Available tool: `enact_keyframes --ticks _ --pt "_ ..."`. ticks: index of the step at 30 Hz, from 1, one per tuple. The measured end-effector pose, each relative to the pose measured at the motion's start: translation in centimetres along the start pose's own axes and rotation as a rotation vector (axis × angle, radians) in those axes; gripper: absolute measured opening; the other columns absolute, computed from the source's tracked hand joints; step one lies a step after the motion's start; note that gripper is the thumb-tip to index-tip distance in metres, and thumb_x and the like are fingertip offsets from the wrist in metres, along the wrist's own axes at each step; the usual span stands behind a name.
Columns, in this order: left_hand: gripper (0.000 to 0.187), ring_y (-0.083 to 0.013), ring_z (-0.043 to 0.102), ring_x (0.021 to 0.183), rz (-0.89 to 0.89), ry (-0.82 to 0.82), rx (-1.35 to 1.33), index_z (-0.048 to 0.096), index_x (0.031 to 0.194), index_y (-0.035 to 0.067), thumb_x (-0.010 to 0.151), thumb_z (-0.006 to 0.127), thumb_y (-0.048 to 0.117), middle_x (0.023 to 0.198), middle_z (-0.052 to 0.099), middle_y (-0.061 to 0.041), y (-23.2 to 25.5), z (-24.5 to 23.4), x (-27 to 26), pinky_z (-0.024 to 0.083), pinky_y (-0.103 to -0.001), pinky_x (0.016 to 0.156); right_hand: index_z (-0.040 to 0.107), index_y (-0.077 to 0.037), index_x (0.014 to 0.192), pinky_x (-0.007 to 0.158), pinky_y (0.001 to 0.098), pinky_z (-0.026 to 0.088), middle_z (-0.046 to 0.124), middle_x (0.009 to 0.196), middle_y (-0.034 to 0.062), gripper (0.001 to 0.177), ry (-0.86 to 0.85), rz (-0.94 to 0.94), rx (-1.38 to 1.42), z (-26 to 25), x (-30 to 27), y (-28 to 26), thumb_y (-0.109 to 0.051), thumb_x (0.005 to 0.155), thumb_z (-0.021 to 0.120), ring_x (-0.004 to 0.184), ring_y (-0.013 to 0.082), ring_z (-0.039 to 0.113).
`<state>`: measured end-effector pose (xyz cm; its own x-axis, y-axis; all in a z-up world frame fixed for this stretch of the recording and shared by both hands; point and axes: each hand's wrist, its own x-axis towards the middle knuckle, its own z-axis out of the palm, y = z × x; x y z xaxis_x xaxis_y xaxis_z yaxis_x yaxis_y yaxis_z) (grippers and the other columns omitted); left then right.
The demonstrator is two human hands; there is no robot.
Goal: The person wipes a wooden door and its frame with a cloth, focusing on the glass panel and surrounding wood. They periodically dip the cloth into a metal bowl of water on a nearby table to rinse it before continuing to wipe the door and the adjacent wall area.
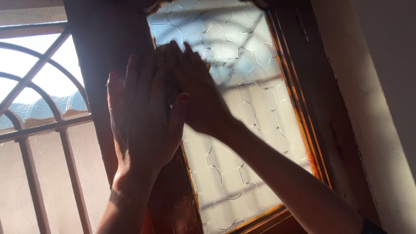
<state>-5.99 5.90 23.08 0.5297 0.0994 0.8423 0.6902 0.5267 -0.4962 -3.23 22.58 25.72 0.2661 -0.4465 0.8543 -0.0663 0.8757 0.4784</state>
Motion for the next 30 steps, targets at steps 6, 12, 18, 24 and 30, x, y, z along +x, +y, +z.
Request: enact_keyframes --ticks 6,12,18,24,30 --pt "0.055 -0.0374 0.039 0.151 -0.045 0.000 0.008 0.053 0.147 -0.002 0.108 0.056 0.036 0.155 0.051 -0.020 0.2 -0.2 -0.1 0.018 -0.056 0.127 0.045 -0.002 0.148 0.128 0.0536 0.030 0.044 0.158 0.0254 0.045 -0.171 -0.003 0.154 -5.1 -6.6 -2.9 -0.021 0.107 0.054 0.152 0.0449 0.038" --pt "0.060 -0.0379 0.042 0.148 -0.155 0.011 -0.076 0.047 0.151 0.000 0.110 0.046 0.044 0.157 0.048 -0.022 -0.4 0.1 -0.2 0.019 -0.058 0.126 0.047 0.000 0.152 0.112 0.0471 0.053 0.059 0.147 0.0229 0.044 0.187 0.141 -0.252 -5.5 -1.5 1.9 -0.011 0.111 0.057 0.136 0.0407 0.060" --pt "0.070 -0.0414 0.041 0.154 -0.160 0.181 -0.204 0.038 0.158 -0.003 0.116 0.029 0.053 0.163 0.044 -0.026 -0.8 -0.2 -0.5 0.023 -0.056 0.131 0.055 -0.017 0.154 0.095 0.0542 0.053 0.071 0.122 0.0289 0.048 0.027 0.825 0.627 -2.0 2.6 -3.6 -0.021 0.107 0.051 0.106 0.0516 0.061" --pt "0.077 -0.0384 0.044 0.152 -0.305 0.242 -0.398 0.039 0.156 -0.003 0.112 0.019 0.057 0.158 0.049 -0.025 -1.4 -0.6 -0.4 0.024 -0.054 0.130 0.053 -0.005 0.149 0.129 0.0478 0.035 0.049 0.160 0.0213 0.045 0.044 0.082 0.423 -1.6 0.2 -7.8 -0.009 0.103 0.056 0.155 0.0379 0.042" --pt "0.072 -0.0374 0.048 0.146 -0.252 0.165 -0.448 0.049 0.148 0.001 0.109 0.021 0.055 0.151 0.054 -0.022 -1.8 -1.2 0.9 0.007 -0.060 0.126 0.056 -0.003 0.142 0.129 0.0485 0.036 0.052 0.155 0.0195 0.046 -0.146 -0.043 0.409 -4.0 -2.3 -8.3 -0.009 0.098 0.064 0.153 0.0385 0.042"
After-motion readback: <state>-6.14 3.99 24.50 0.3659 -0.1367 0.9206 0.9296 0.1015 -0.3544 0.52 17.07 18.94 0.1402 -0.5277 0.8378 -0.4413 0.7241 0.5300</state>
